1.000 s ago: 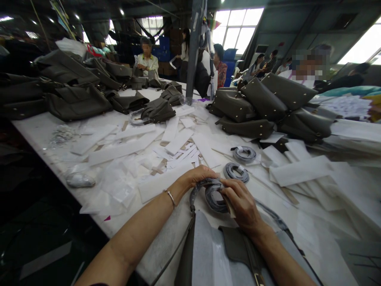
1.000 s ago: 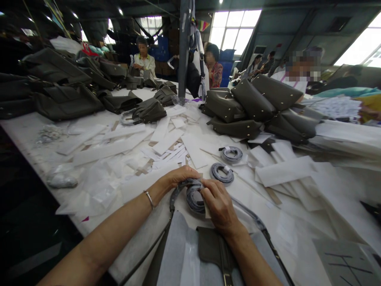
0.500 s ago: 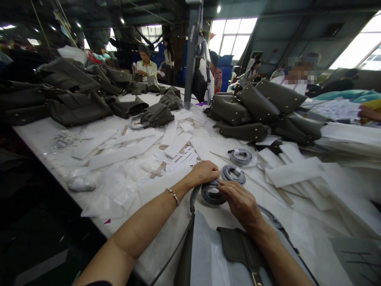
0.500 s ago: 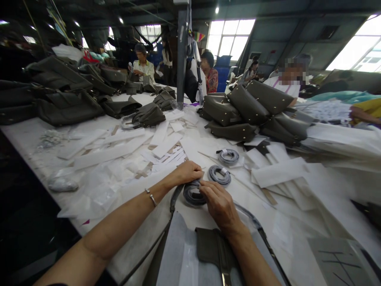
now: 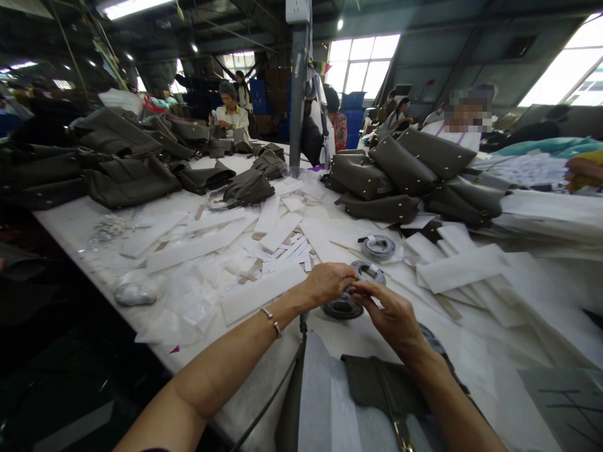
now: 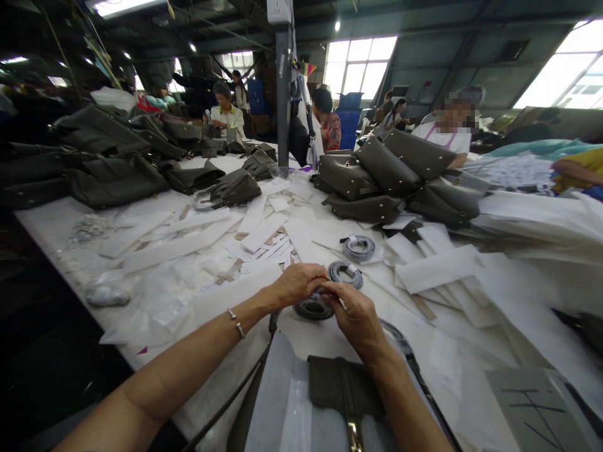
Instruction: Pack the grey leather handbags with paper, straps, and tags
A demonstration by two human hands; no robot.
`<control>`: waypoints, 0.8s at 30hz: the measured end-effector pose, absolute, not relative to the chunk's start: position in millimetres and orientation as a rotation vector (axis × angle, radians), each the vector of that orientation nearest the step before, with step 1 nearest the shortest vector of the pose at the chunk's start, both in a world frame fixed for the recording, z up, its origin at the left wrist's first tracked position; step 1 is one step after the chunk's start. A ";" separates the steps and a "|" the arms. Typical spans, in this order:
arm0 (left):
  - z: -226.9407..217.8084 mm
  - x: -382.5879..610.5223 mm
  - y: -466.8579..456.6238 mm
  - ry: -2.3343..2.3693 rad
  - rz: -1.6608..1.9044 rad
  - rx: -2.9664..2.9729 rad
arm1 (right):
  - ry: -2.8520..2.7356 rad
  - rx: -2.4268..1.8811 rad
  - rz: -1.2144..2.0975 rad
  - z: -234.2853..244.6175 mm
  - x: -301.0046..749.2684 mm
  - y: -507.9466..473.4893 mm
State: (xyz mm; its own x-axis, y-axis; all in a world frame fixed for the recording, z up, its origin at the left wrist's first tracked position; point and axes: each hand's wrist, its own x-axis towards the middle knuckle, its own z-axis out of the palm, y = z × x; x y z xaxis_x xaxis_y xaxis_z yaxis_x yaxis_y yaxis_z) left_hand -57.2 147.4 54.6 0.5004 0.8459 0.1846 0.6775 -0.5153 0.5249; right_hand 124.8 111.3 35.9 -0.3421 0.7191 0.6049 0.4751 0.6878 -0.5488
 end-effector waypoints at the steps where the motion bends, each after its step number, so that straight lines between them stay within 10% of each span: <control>1: 53.4 -56.8 145.8 1.254 0.619 2.369 | -1.953 -0.984 0.401 36.3 123.6 110.8; 17: 36.3 -52.4 133.9 0.970 0.905 2.285 | -1.525 -1.297 1.311 32.4 126.6 118.8; 24: 51.7 -59.4 122.3 1.172 0.732 2.199 | -1.478 -1.341 1.197 26.8 124.0 119.3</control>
